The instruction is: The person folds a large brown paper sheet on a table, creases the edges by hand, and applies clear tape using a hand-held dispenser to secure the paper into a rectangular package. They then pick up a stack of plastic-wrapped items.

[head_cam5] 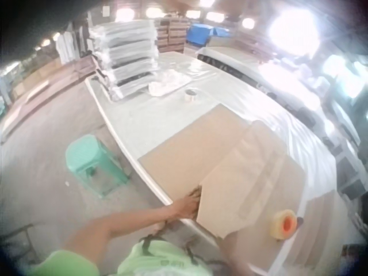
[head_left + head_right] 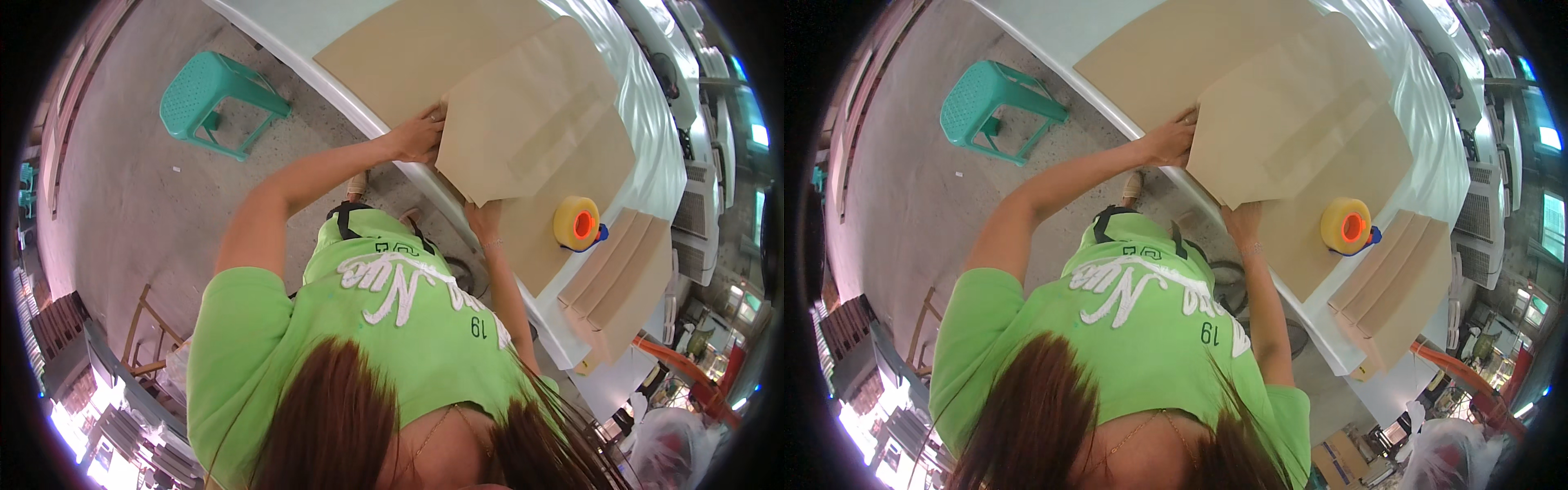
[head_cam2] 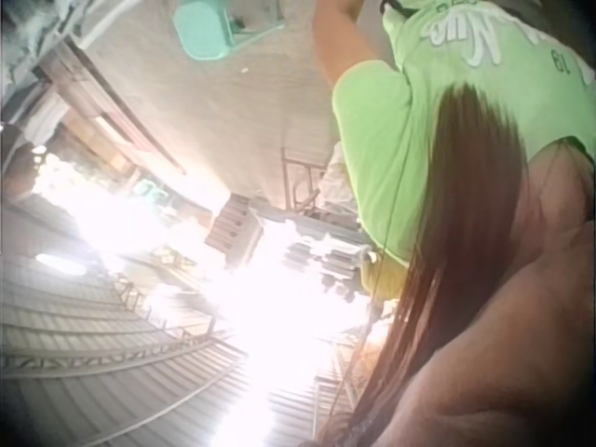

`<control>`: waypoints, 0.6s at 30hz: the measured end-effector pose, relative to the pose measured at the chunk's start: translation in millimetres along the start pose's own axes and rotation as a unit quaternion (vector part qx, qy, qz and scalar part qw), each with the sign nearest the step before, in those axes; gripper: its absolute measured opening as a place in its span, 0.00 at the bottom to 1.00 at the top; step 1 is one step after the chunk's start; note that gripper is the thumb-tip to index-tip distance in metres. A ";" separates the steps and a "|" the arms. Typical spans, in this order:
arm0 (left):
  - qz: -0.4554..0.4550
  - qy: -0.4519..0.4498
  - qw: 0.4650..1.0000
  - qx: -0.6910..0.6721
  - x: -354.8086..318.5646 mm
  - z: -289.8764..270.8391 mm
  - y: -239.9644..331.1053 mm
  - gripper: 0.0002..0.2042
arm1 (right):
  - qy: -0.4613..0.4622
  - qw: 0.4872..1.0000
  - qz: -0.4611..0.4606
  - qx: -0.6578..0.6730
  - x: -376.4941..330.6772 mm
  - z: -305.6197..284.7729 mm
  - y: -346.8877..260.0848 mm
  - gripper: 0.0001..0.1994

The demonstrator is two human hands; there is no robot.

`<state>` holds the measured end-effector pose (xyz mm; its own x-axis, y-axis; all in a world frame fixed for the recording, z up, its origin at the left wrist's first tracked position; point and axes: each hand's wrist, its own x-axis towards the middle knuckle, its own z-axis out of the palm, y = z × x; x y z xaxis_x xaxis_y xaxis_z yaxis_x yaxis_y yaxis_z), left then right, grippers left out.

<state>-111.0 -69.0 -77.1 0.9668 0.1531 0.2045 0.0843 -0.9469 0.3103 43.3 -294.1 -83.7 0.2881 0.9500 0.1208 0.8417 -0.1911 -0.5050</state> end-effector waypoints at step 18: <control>-0.055 -0.039 0.995 0.074 4.9 -6.6 17.3 0.28 | -0.024 0.994 -0.046 -0.092 -1.2 -16.8 -9.0 0.17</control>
<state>-106.4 -82.7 -64.7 0.9653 0.2406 0.1016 0.2192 -0.9578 0.1859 43.1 -297.7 -65.0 0.1876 0.9755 0.1151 0.9338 -0.1408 -0.3290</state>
